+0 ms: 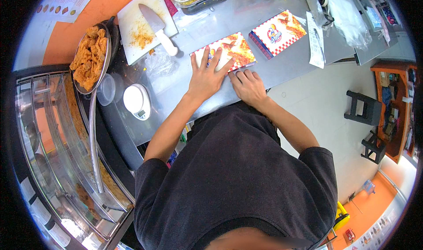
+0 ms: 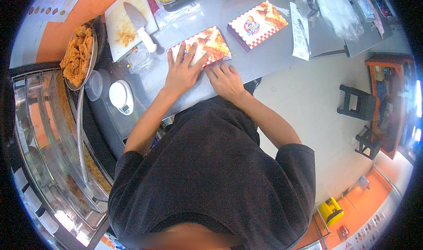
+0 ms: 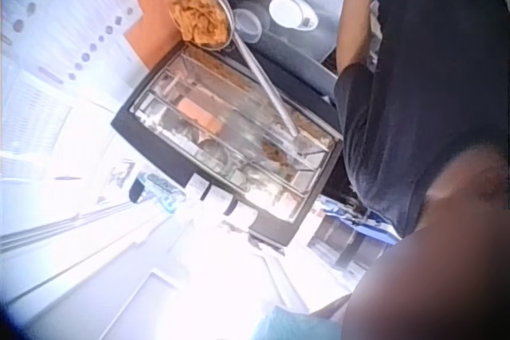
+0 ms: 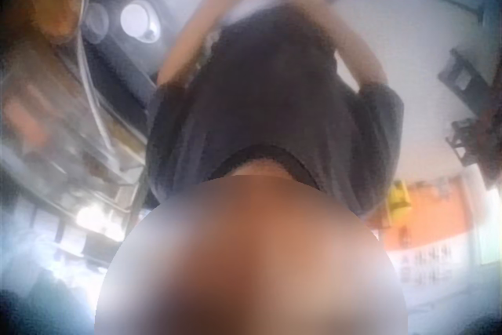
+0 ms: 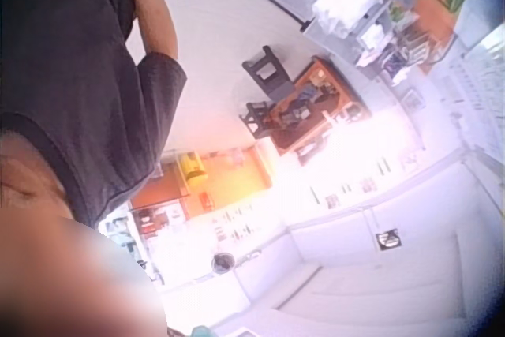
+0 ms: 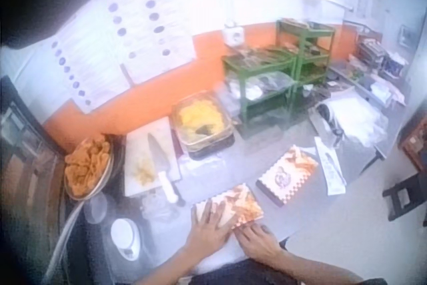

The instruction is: The person assembles two bento boxes by placing steamed buns, fried chicken, and scrambled eggs into compartmentalized containers. They then close the boxes, place them into a plastic bag, and attach a receipt to the bag.

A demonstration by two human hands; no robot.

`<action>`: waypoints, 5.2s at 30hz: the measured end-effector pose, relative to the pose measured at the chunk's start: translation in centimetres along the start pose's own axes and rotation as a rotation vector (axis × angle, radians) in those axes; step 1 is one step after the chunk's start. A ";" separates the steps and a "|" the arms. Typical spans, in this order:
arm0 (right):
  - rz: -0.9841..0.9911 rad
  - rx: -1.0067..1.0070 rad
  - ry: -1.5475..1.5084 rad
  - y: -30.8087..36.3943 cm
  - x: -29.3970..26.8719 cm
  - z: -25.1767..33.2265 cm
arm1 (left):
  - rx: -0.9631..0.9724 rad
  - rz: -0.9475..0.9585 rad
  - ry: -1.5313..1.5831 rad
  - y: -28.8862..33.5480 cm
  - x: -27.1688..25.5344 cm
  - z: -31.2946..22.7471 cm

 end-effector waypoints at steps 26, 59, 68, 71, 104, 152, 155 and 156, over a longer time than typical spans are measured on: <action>0.000 0.152 -0.362 -0.8 -1.6 -2.0 | -0.063 0.211 -0.070 0.1 -0.8 -1.7; -0.827 1.056 -0.945 -0.5 -3.7 -39.4 | -0.712 0.295 -0.024 -0.7 -5.0 -12.2; -0.308 0.495 0.145 0.3 -8.5 -41.3 | -0.795 0.146 0.206 -2.5 -6.2 -9.8; -0.360 0.628 0.049 -2.1 -11.8 -33.9 | -0.816 0.136 0.272 -2.4 -6.4 -9.2; 0.198 0.786 -0.690 -2.0 -5.2 -7.3 | -1.062 -0.008 1.056 -4.6 -10.2 -8.0; -0.222 0.803 -1.364 -6.5 -41.1 -63.9 | -0.775 0.007 1.666 -46.3 23.4 -42.5; -0.435 0.892 -1.111 -6.6 -41.8 -62.9 | -1.105 0.166 2.170 -47.7 21.8 -42.8; -0.459 0.835 -0.992 -6.5 -41.6 -62.7 | -1.098 0.110 2.453 -48.4 21.1 -43.0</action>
Point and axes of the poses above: each hand's wrist, its own y-axis away from the middle knuckle, its own x-axis out of the palm, z = x × y, the point moved 1 cm from there along -y, towards the middle knuckle, and after that the axes turned 14 degrees about -z, right-handed, at the moved point
